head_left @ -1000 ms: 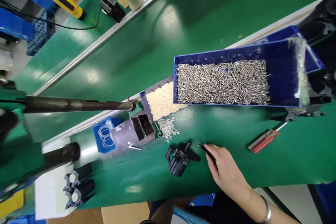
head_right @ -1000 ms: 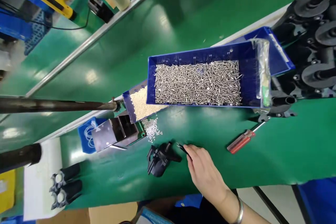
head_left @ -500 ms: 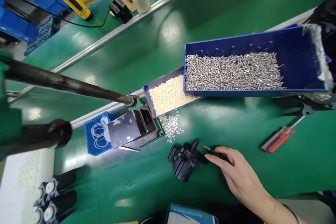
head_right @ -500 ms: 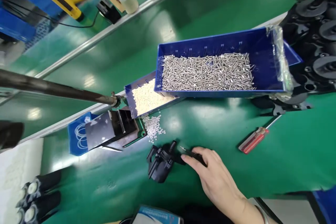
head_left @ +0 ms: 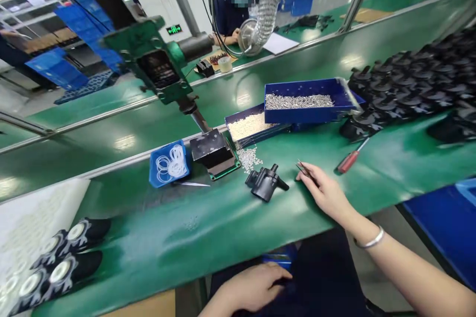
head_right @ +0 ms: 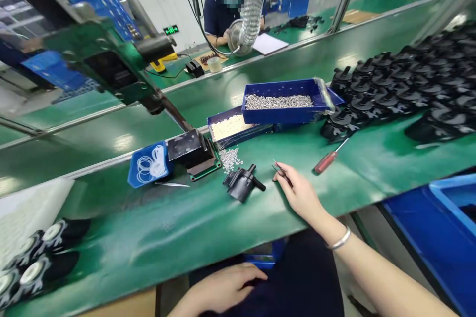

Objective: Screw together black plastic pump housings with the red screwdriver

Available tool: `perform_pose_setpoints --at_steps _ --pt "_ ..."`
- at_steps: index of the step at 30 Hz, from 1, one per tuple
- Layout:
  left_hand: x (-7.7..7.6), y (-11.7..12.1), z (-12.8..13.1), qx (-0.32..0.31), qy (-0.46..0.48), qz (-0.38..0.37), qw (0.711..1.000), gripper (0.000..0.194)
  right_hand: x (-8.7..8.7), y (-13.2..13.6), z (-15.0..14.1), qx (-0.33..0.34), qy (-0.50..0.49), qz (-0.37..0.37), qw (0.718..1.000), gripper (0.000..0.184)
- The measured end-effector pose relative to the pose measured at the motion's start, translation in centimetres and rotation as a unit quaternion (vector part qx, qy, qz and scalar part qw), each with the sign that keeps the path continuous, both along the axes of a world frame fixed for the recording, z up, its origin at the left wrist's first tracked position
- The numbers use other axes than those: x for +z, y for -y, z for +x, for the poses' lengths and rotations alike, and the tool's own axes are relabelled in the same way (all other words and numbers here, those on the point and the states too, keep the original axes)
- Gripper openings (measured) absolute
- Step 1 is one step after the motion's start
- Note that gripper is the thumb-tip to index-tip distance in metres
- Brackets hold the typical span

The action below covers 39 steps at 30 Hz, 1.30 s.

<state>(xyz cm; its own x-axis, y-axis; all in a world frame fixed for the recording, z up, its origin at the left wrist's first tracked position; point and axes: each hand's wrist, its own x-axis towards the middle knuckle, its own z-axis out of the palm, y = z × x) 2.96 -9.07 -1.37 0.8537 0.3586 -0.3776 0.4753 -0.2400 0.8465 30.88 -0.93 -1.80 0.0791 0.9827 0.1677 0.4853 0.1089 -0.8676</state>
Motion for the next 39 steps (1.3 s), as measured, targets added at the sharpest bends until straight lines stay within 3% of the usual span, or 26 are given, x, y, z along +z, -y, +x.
perform_pose_setpoints --at_steps 2,4,6,7,11,14,20,26,32,36,39 --pt "2.8 0.6 -1.7 0.051 0.038 0.015 0.998 0.026 0.3 -0.2 -0.3 -0.011 -0.004 0.01 1.0 0.04" --pt "5.0 -0.5 -3.1 0.175 0.085 0.079 0.978 0.018 0.6 -0.6 -1.0 -0.025 -0.018 0.014 0.999 0.039" --pt "5.9 -3.1 -3.8 0.334 0.142 0.176 0.915 0.017 0.9 -1.1 -2.0 -0.039 -0.034 0.01 0.999 0.037" --pt "5.8 -4.8 -3.9 0.366 0.154 0.196 0.897 0.026 0.9 -1.3 -2.5 -0.047 -0.042 0.005 0.998 0.036" --pt "3.7 -11.0 -2.1 0.365 0.16 0.217 0.891 0.055 0.4 -1.8 -4.2 -0.066 -0.057 0.001 0.996 0.034" --pt "2.8 -12.8 0.2 0.339 0.14 0.22 0.904 0.073 0.1 -1.6 -4.4 -0.064 -0.062 0.012 0.996 0.033" --pt "2.9 -12.3 3.6 0.366 0.092 0.282 0.882 0.07 0.0 -1.6 -3.7 -0.064 -0.06 0.033 0.996 0.029" --pt "2.5 -13.2 4.1 0.402 0.07 0.272 0.871 0.066 -0.3 -2.0 -3.4 -0.056 -0.03 0.036 0.997 0.023" --pt "4.7 -12.3 4.6 0.445 0.037 0.263 0.855 0.06 -0.4 -2.0 -3.3 -0.039 -0.023 0.037 0.998 0.023" --pt "6.3 -11.3 4.7 0.441 0.049 0.244 0.862 0.054 -0.6 -1.9 -3.3 -0.035 -0.025 0.042 0.998 0.022" --pt "6.6 -10.9 4.4 0.448 0.081 0.204 0.867 0.053 -0.7 -1.8 -3.4 -0.035 -0.025 0.039 0.998 0.021"
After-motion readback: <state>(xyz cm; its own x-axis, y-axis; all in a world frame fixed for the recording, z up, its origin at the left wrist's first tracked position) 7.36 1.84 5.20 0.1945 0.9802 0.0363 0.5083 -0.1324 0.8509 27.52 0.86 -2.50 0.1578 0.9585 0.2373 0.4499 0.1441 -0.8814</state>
